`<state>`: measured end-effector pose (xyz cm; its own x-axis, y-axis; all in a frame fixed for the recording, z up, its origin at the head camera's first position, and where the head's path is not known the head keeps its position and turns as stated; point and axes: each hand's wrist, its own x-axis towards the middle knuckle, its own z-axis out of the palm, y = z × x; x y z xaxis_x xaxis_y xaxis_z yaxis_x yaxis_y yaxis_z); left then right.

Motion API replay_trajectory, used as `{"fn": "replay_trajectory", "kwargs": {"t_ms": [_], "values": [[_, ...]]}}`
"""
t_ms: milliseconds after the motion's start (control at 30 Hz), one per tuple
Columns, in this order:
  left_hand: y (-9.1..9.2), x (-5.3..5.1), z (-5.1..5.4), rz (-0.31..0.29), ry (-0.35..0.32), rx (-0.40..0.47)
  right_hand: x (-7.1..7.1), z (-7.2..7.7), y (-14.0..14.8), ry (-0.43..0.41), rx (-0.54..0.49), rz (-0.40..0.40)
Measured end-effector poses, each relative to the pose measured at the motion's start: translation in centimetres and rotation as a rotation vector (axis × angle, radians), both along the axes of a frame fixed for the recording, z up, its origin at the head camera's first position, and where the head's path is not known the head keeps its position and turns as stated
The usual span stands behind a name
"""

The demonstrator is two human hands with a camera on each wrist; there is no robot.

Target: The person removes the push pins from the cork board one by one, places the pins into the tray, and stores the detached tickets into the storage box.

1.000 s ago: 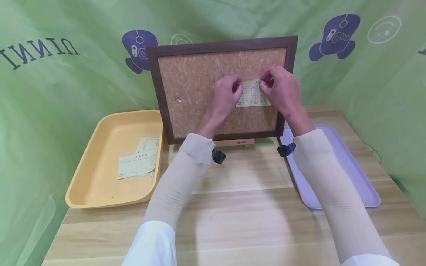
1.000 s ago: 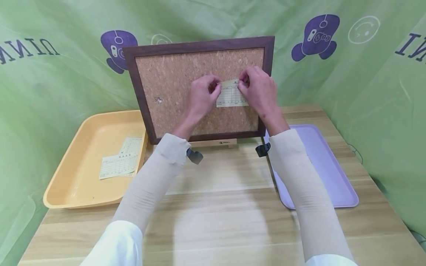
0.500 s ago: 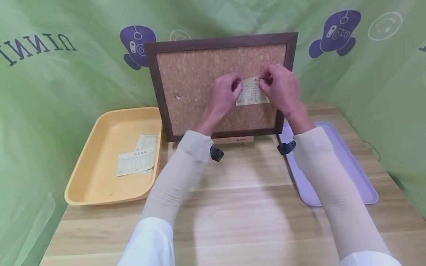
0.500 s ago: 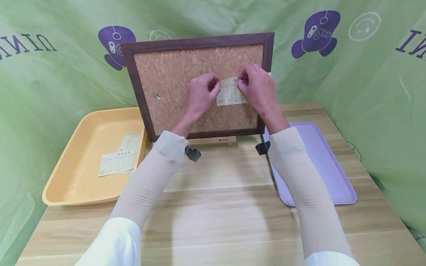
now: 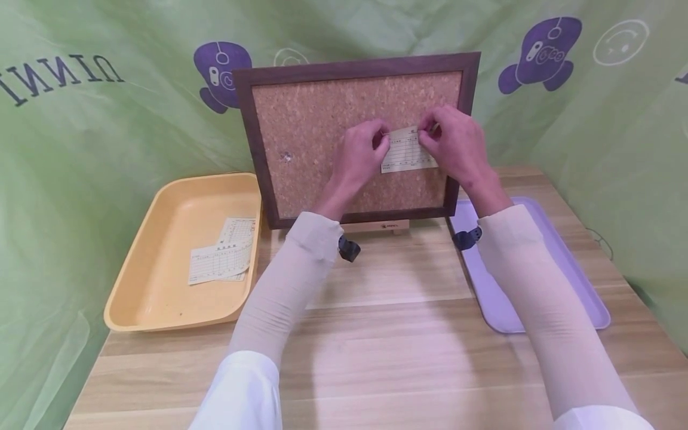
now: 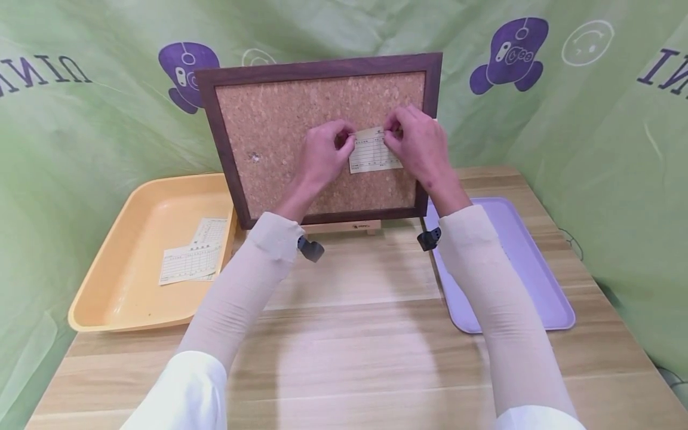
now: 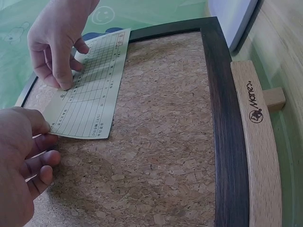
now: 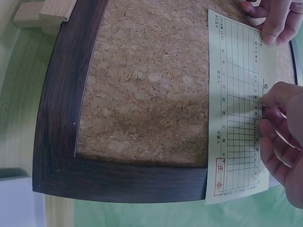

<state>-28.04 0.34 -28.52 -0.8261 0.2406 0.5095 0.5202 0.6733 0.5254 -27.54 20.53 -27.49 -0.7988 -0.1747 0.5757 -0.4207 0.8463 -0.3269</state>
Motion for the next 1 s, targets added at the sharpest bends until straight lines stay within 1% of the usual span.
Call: {"fn": "replay_trajectory", "kwargs": {"t_ms": [267, 500, 600, 700, 867, 1000], "values": [[-0.1, 0.2, 0.0, -0.010, 0.000, 0.010, 0.0, -0.2, 0.3, 0.042, 0.024, 0.032], [-0.3, 0.3, -0.2, -0.015, -0.004, 0.030, 0.5, -0.2, 0.6, 0.018, 0.039, 0.069], [-0.5, 0.4, -0.3, -0.027, -0.010, 0.039, 0.7, -0.2, 0.6, 0.021, 0.042, 0.089], [-0.7, 0.6, -0.3, -0.040, -0.018, 0.048, 0.9, -0.3, 0.7, 0.027, 0.046, 0.116], [-1.0, 1.0, -0.3, -0.047, -0.046, 0.053, 1.3, -0.6, 0.8, 0.057, 0.061, 0.188], [-1.2, 1.3, -0.4, -0.063, -0.059, 0.061, 1.5, -0.8, 0.9, 0.081, 0.050, 0.222]]}}
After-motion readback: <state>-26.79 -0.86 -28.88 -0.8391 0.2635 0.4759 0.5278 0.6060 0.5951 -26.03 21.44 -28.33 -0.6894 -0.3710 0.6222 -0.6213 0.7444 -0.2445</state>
